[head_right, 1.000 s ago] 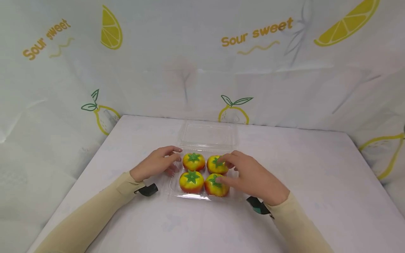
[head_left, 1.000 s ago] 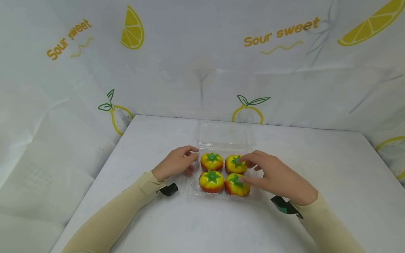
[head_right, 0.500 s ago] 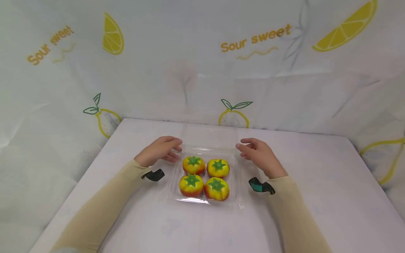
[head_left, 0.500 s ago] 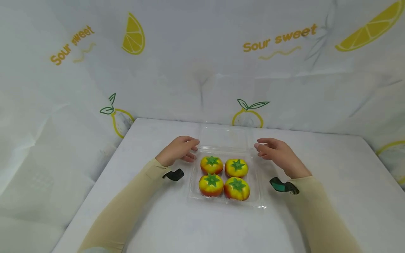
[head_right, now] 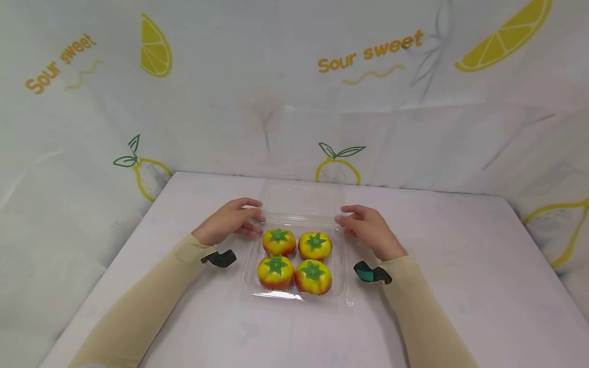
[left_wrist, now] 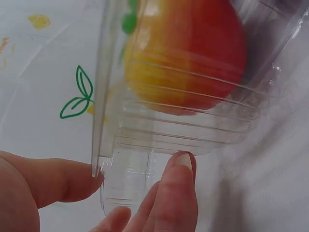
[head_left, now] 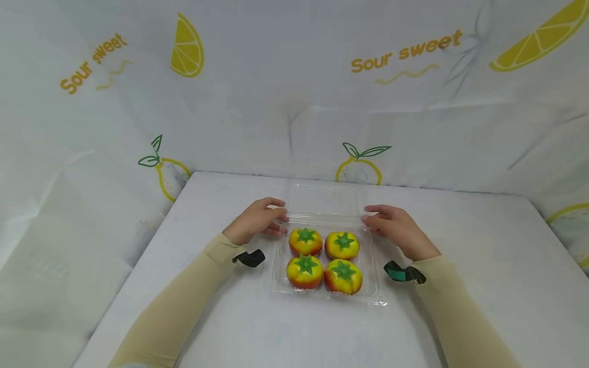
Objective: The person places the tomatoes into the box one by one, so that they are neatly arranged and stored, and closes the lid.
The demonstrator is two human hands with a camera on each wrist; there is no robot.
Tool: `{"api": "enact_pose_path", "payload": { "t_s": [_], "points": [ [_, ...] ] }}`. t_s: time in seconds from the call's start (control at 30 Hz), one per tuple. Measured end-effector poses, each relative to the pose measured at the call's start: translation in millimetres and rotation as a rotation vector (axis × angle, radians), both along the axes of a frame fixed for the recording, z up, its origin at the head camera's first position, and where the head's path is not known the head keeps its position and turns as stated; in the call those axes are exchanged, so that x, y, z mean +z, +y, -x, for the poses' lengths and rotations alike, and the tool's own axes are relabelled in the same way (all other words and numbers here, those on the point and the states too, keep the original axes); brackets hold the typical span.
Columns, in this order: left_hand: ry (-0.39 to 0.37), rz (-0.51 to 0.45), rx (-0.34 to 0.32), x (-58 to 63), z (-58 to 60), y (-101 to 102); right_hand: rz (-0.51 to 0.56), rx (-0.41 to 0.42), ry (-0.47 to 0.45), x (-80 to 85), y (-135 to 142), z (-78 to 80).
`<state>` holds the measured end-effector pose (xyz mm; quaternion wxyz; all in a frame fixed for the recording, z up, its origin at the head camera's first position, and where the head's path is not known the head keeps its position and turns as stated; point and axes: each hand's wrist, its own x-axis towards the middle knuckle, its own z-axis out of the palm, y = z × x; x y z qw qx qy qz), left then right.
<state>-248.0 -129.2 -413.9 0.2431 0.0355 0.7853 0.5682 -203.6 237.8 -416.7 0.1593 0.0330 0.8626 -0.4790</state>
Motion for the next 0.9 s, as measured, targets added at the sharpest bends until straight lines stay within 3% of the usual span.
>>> {"api": "enact_pose_path", "payload": {
  "t_s": [0.27,0.53,0.9],
  "points": [
    [0.036,0.006,0.022,9.7,-2.1,-1.9,-0.004,-0.03,0.048,7.9,0.2,-3.6],
    [0.224,0.171,0.045,15.0,-3.2,-5.9,0.02,-0.059,0.083,18.9,0.2,-6.2],
    [0.143,-0.074,0.126,23.9,-0.9,-3.3,0.063,-0.019,0.143,27.2,6.0,-8.6]
  ]
}}
